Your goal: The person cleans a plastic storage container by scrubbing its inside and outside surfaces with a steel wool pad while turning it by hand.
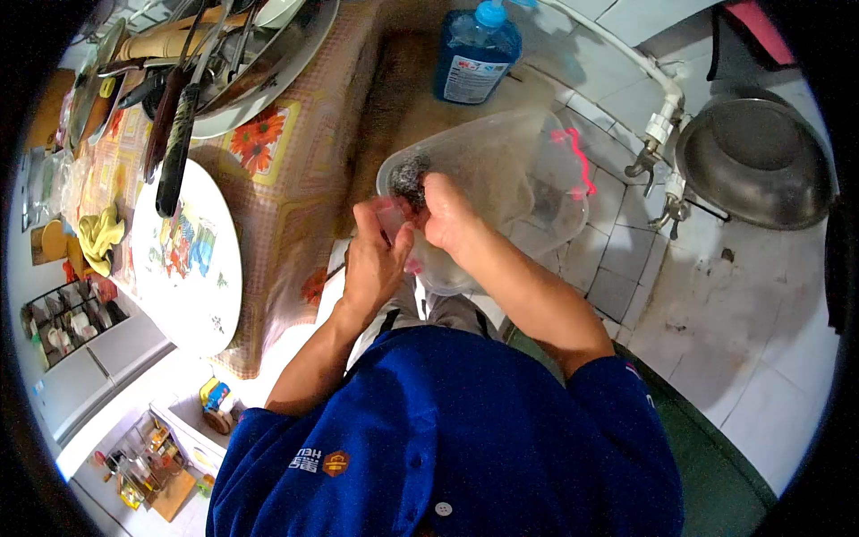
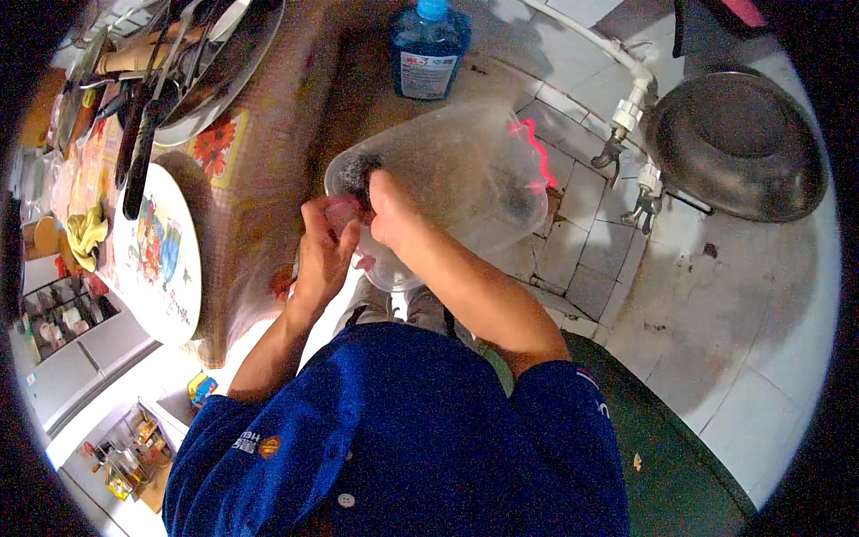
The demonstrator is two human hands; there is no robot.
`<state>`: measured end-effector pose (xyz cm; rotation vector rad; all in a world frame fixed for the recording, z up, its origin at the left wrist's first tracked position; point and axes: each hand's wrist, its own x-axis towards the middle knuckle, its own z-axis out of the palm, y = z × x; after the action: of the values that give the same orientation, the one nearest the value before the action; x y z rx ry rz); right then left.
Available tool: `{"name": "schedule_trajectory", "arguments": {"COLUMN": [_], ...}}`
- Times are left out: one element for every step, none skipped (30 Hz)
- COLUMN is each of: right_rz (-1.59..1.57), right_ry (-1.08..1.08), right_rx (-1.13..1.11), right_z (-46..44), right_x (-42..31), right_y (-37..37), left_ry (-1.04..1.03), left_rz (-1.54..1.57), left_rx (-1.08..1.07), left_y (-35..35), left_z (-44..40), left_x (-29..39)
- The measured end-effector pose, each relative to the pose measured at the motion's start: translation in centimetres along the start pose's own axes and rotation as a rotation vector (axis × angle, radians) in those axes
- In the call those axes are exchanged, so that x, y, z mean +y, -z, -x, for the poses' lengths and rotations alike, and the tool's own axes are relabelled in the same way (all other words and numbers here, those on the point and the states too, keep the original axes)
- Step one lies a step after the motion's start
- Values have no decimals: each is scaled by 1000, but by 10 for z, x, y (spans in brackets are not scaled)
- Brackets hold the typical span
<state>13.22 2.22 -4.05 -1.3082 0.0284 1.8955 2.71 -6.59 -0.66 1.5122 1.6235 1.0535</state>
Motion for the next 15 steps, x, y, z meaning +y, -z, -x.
{"name": "schedule_trajectory", "arguments": {"right_rz": [-5, -9, -78, -275, -388, -387, -391, -390, -390, -310, -155, 74, 491, 908, 1166], "right_ry": [-44, -91, -87, -25, 27, 140, 143, 184, 225, 209, 189, 178, 117, 46, 22], "right_rx": [-51, -102, -83, -38, 87, 199, 198, 308, 418, 352, 306, 156, 122, 83, 2], "right_z": [-4, -9, -27, -43, -55, -57, -63, -68, -71, -68, -63, -62, -50, -41, -35], "right_x": [-4, -9, -19, -28, -42, -53, -57, -60, -59, -48, -30, -14, -5, 2, 2], "right_y": [5, 10, 25, 42, 49, 52, 48, 45, 42, 34, 29, 26, 21, 18, 17], "left_ry": [-1, 129, 261, 262, 278, 288, 284, 277, 269, 266, 220, 174, 169, 171, 177], "left_rz": [-1, -31, -62, -65, -41, -18, -19, -62, -104, -104, -93, -80, -78, -82, -86], "left_rx": [-4, -62, -116, -113, -115, -116, -118, -101, -85, -94, -72, -48, -51, -55, -58], "left_y": [2, 6, 10, 11, 11, 10, 10, 8, 5, 3, 2, 0, 0, 0, 0], "left_z": [-1, 1, 1, 1, 2, 1, 0, 1, 2, 4, 5, 4, 3, 3, 3], "left_x": [5, 11, 18, 19, 21, 22, 21, 19, 16, 12, 7, 4, 4, 3, 3]}}
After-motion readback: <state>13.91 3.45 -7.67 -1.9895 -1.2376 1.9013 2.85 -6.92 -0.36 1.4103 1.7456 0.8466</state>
